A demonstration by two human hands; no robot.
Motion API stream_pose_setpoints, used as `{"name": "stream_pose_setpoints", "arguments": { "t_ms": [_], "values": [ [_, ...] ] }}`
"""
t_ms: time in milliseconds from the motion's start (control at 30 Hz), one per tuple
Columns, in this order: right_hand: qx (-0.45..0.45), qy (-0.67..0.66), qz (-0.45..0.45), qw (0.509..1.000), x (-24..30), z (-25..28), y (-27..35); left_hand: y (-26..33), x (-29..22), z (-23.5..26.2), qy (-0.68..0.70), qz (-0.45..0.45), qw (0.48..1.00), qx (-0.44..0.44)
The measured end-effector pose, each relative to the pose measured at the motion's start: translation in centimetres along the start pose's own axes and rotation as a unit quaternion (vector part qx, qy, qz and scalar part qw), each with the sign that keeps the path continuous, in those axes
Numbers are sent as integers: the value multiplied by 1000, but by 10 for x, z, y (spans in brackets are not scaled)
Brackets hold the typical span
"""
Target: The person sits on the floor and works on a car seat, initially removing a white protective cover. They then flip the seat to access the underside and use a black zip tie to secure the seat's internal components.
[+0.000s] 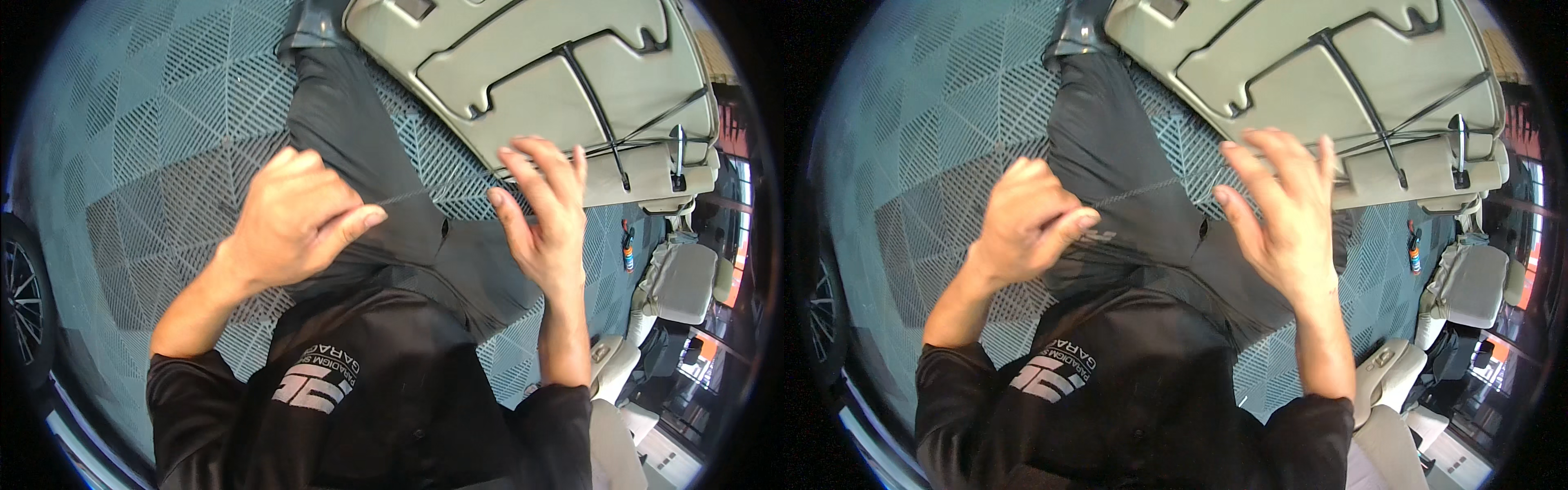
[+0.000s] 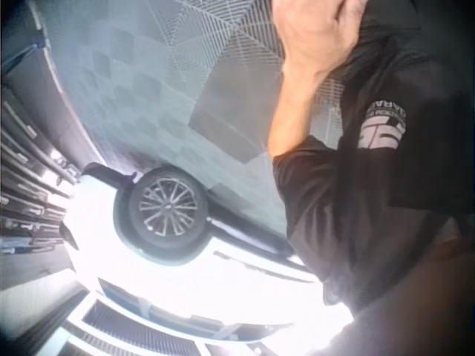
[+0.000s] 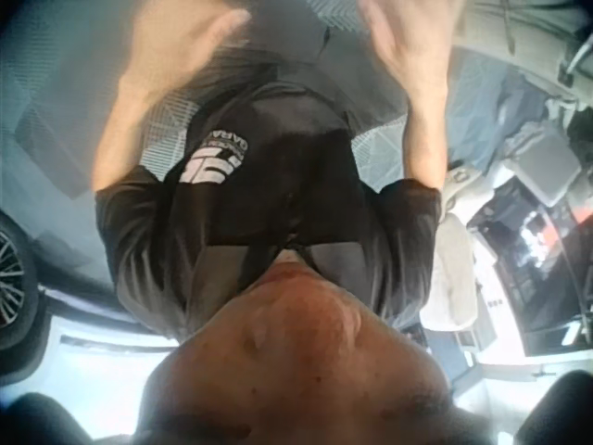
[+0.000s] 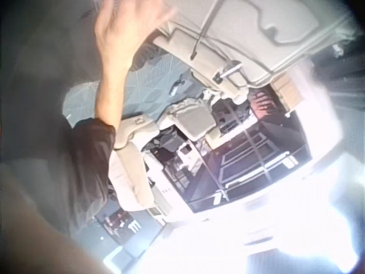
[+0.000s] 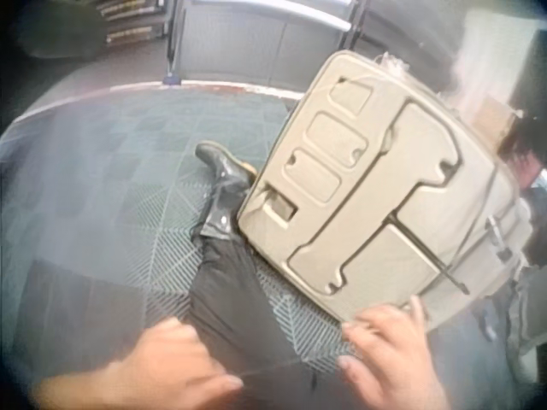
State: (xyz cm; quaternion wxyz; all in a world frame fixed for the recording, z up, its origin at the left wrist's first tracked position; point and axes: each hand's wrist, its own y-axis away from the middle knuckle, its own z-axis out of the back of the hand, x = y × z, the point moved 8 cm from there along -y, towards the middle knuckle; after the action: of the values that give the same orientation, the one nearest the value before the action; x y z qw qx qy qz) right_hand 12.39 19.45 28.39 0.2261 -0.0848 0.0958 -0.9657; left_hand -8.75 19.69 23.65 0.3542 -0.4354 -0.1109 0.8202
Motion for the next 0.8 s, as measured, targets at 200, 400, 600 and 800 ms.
{"name": "stream_pose_setpoints", "arguments": {
  "t_ms": [200,400,600,800],
  "values": [
    [23,-191,6,981,-4,1,4,7,61,-66,327,217,889,234],
    [-146,-328,-176,916,-23,33,-8,-39,204,-257,427,553,711,-75],
    [-165,-336,-106,921,-17,59,-40,-40,238,-331,333,577,727,-167],
    [-108,-350,-146,919,-40,34,-46,-16,236,-312,304,599,730,-125]
  ]
}}
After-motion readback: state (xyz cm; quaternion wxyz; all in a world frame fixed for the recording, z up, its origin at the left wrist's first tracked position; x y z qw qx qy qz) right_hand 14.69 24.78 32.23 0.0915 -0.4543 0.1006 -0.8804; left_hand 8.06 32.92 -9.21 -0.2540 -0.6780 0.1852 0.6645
